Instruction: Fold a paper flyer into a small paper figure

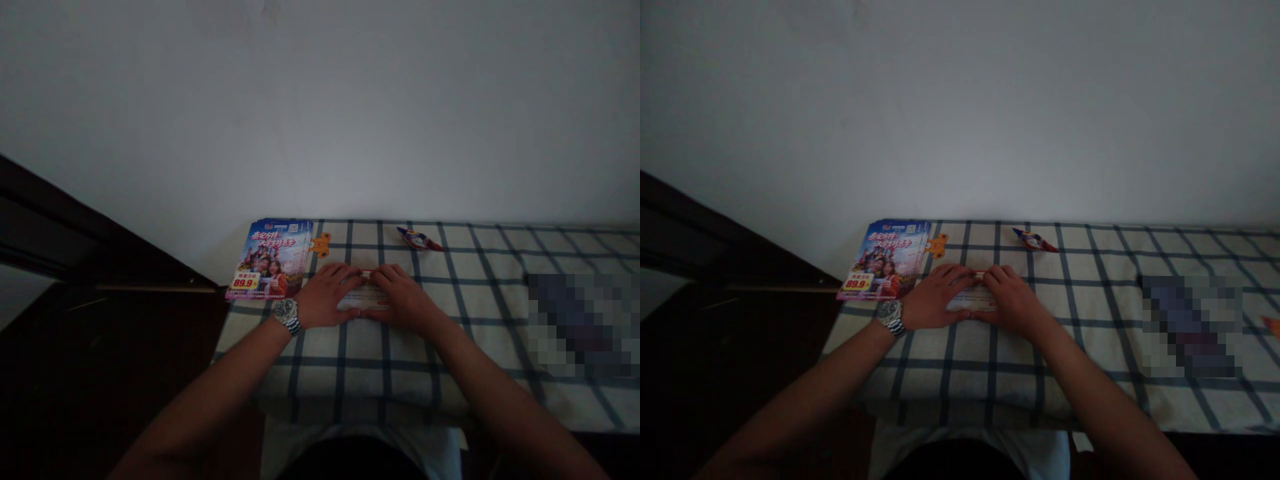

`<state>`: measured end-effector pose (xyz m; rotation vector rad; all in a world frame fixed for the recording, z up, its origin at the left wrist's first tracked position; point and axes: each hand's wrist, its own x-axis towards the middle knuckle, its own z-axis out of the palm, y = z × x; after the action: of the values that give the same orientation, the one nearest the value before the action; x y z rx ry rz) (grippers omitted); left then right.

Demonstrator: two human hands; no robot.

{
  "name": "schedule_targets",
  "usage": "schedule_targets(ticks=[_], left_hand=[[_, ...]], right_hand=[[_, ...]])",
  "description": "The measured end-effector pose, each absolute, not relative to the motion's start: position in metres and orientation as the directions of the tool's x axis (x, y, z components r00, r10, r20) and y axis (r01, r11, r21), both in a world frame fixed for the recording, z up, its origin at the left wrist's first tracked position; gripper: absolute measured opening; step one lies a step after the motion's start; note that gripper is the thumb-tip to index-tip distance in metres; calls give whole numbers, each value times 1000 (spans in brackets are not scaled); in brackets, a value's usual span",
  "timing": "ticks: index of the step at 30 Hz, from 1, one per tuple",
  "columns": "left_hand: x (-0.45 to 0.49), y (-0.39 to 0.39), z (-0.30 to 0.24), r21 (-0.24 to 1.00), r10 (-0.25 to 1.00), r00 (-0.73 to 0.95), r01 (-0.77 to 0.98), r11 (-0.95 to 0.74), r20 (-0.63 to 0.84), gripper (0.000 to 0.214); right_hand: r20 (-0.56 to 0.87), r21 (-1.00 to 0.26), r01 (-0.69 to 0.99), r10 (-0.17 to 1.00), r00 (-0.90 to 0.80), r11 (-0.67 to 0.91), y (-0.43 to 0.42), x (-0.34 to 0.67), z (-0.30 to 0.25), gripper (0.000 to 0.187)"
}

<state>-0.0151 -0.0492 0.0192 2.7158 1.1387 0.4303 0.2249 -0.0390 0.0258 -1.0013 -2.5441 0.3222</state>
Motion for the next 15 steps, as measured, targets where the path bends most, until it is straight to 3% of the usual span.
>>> schedule_targets(ticks=[15], left_hand=[[-19,-48,17,278,709,677,655,-703,196,65]], right_hand=[[242,-330,620,699,-673,712,-37,225,27,52]])
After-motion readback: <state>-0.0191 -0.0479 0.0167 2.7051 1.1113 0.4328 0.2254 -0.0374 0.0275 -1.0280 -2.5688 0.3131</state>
